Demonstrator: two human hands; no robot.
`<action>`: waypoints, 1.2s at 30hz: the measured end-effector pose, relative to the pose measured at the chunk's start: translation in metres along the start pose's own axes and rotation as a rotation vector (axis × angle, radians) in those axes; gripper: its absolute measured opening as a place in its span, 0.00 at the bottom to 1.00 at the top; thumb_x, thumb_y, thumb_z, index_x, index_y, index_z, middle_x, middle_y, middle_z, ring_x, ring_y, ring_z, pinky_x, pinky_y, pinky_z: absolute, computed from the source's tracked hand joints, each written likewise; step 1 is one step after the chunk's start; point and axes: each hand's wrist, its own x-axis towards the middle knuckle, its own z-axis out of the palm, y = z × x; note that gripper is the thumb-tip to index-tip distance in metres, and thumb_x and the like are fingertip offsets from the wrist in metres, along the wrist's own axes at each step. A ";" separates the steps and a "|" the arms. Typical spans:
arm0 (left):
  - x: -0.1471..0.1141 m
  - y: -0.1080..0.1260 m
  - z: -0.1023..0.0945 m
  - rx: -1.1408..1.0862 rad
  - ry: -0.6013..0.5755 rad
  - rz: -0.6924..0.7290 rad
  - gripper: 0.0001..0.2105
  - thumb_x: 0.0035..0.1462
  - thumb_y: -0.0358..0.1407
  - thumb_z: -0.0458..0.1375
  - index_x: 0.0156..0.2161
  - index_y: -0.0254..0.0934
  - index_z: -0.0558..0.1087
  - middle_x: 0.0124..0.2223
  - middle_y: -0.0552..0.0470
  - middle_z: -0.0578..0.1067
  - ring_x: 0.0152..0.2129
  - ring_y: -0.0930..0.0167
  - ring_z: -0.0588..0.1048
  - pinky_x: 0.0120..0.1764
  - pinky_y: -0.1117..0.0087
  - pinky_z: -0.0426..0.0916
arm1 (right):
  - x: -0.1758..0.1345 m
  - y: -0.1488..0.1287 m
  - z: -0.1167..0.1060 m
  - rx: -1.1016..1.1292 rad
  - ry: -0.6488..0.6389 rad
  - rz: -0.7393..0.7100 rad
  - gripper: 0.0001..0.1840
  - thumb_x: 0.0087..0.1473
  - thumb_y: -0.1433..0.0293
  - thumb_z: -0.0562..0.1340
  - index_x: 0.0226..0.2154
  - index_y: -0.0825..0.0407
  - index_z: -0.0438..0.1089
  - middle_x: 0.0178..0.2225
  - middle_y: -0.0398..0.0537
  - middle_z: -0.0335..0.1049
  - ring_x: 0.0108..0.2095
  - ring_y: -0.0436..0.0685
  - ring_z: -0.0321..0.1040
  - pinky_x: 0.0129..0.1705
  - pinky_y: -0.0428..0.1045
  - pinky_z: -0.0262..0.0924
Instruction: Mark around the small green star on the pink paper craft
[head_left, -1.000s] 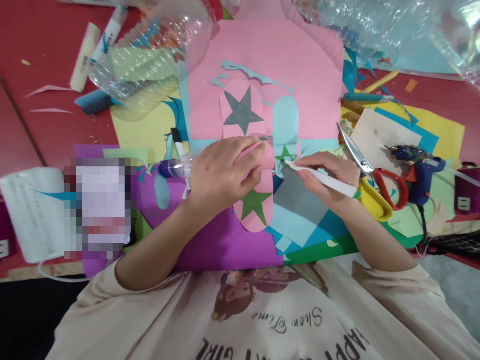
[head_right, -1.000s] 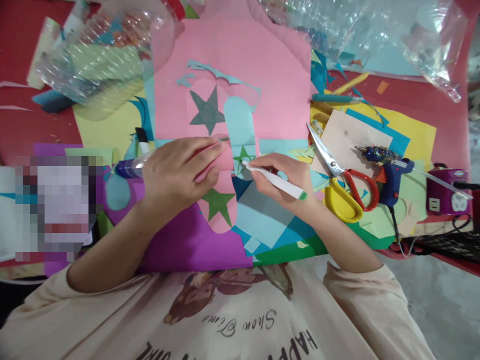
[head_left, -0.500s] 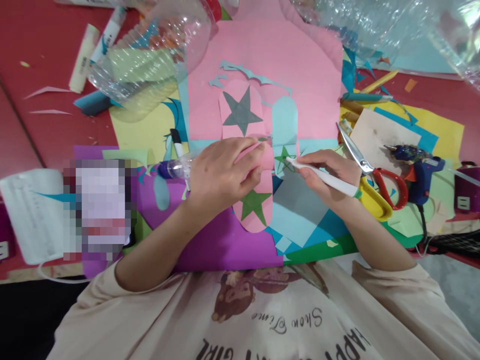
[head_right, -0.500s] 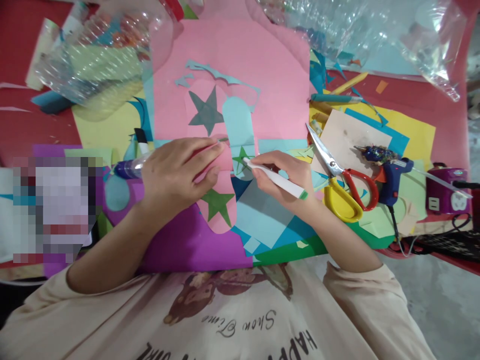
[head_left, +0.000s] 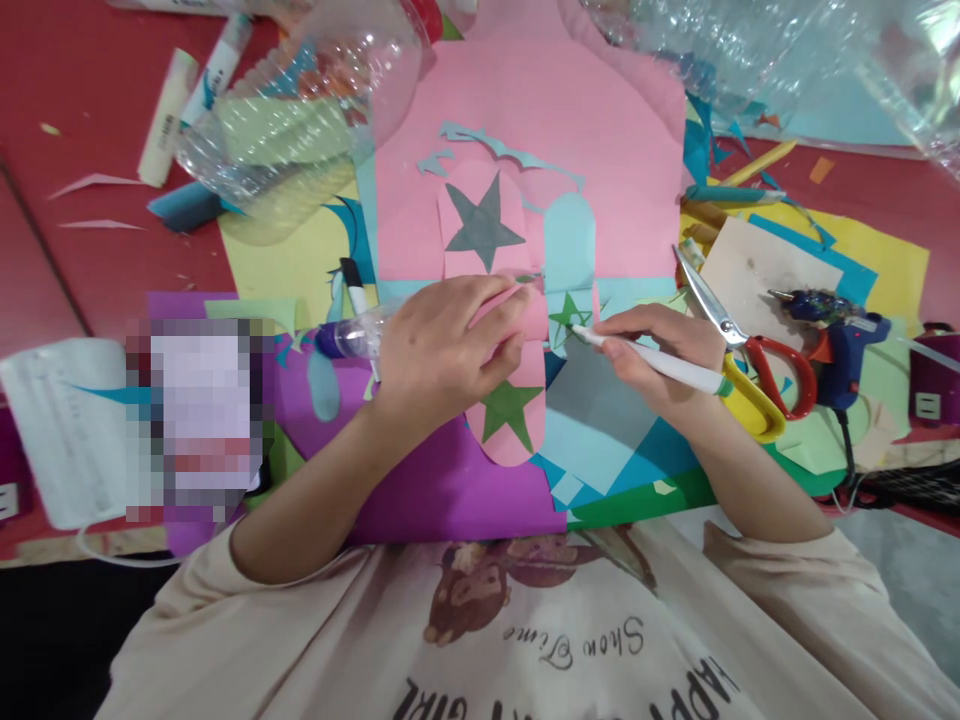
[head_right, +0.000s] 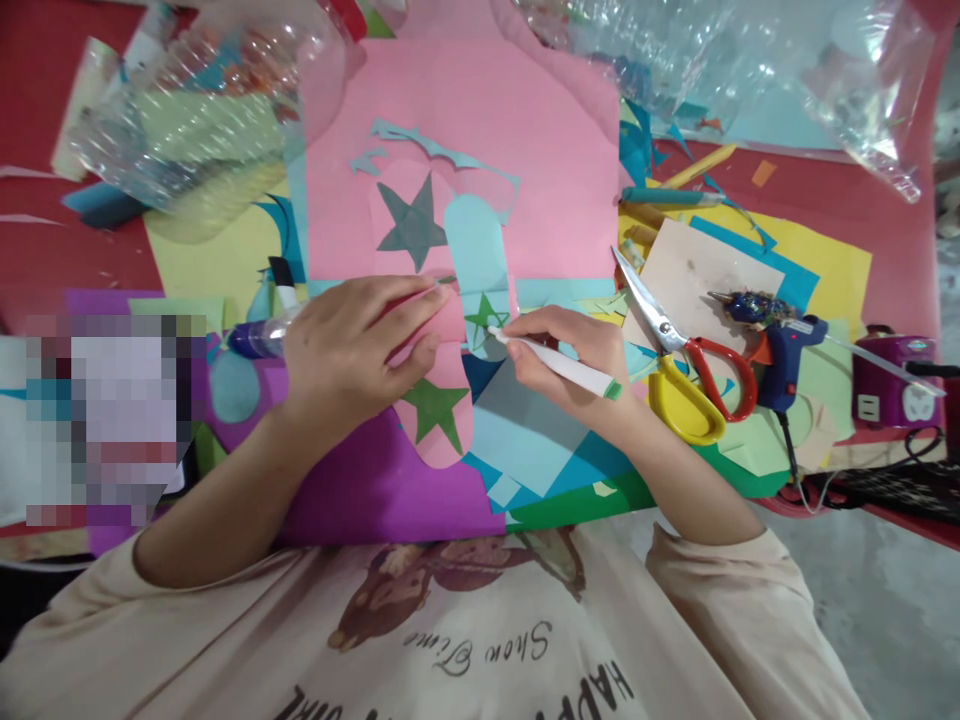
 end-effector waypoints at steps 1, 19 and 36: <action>0.000 0.000 0.000 -0.010 -0.012 -0.007 0.12 0.61 0.36 0.51 0.48 0.41 0.73 0.46 0.49 0.78 0.42 0.66 0.77 0.41 0.65 0.71 | 0.000 0.000 0.000 0.005 0.015 0.008 0.03 0.55 0.70 0.64 0.34 0.50 0.75 0.28 0.39 0.76 0.26 0.46 0.70 0.28 0.43 0.66; 0.001 0.001 -0.002 -0.022 -0.050 -0.040 0.13 0.61 0.36 0.51 0.49 0.45 0.72 0.47 0.49 0.78 0.43 0.64 0.77 0.41 0.63 0.72 | 0.001 -0.005 -0.003 -0.029 -0.004 0.054 0.04 0.53 0.68 0.64 0.30 0.50 0.75 0.25 0.40 0.76 0.23 0.47 0.69 0.25 0.43 0.66; 0.001 0.001 -0.002 -0.062 -0.035 -0.037 0.13 0.62 0.36 0.50 0.49 0.44 0.72 0.47 0.48 0.78 0.43 0.64 0.77 0.41 0.62 0.71 | 0.001 -0.003 -0.002 -0.035 0.081 0.061 0.05 0.54 0.67 0.64 0.32 0.50 0.75 0.26 0.40 0.76 0.24 0.48 0.71 0.26 0.44 0.67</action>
